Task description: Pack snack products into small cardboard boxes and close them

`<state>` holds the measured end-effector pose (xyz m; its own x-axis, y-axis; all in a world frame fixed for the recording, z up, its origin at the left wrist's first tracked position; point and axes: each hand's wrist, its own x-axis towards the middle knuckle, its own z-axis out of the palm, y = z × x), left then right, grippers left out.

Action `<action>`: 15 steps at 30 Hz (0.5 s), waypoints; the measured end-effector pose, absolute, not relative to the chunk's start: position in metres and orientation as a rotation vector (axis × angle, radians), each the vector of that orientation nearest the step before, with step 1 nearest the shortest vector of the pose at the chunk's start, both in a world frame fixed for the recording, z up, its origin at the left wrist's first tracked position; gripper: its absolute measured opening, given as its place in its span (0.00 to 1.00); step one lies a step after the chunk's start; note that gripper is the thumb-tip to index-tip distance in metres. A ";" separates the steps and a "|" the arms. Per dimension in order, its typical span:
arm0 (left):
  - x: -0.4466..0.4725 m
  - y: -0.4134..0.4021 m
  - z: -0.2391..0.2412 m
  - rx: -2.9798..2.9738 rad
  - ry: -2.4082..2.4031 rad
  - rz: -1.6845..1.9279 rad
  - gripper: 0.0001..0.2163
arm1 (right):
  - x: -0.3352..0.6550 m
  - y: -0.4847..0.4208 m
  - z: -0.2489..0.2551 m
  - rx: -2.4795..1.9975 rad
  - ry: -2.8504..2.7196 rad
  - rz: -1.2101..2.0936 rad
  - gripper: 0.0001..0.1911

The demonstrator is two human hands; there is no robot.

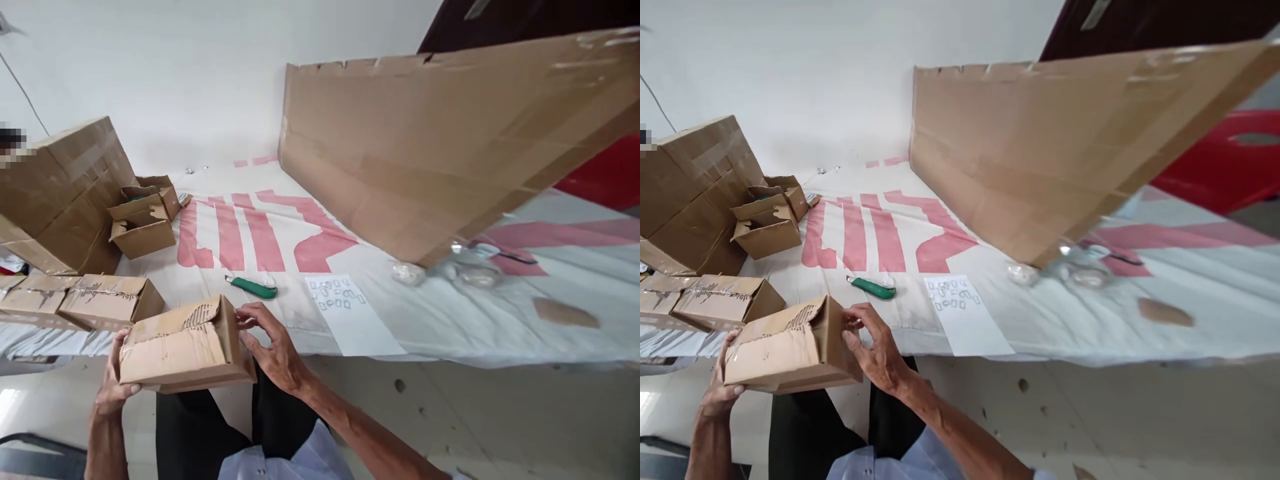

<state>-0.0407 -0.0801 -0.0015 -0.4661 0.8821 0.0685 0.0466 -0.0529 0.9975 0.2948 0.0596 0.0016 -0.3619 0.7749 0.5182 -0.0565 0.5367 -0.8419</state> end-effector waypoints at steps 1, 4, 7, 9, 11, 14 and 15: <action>-0.037 -0.078 -0.002 0.964 1.546 1.620 0.53 | 0.297 0.059 0.004 -0.601 -1.701 0.987 0.12; -0.029 -0.073 -0.006 0.817 1.534 1.684 0.56 | 0.307 0.056 0.014 -0.601 -1.669 0.963 0.12; -0.028 -0.073 -0.010 0.792 1.561 1.652 0.56 | 0.315 0.056 0.020 -0.585 -1.679 0.950 0.13; -0.031 -0.074 -0.009 0.874 1.614 1.621 0.55 | 0.318 0.059 0.017 -0.575 -1.688 0.953 0.14; -0.032 -0.073 -0.003 1.050 1.718 1.575 0.53 | 0.320 0.065 0.007 -0.598 -1.673 1.002 0.14; -0.023 -0.066 0.013 1.399 1.803 1.414 0.50 | 0.323 0.078 -0.013 -0.684 -1.632 1.148 0.14; -0.018 -0.063 0.019 1.500 1.785 1.340 0.48 | 0.325 0.082 -0.017 -0.715 -1.620 1.174 0.15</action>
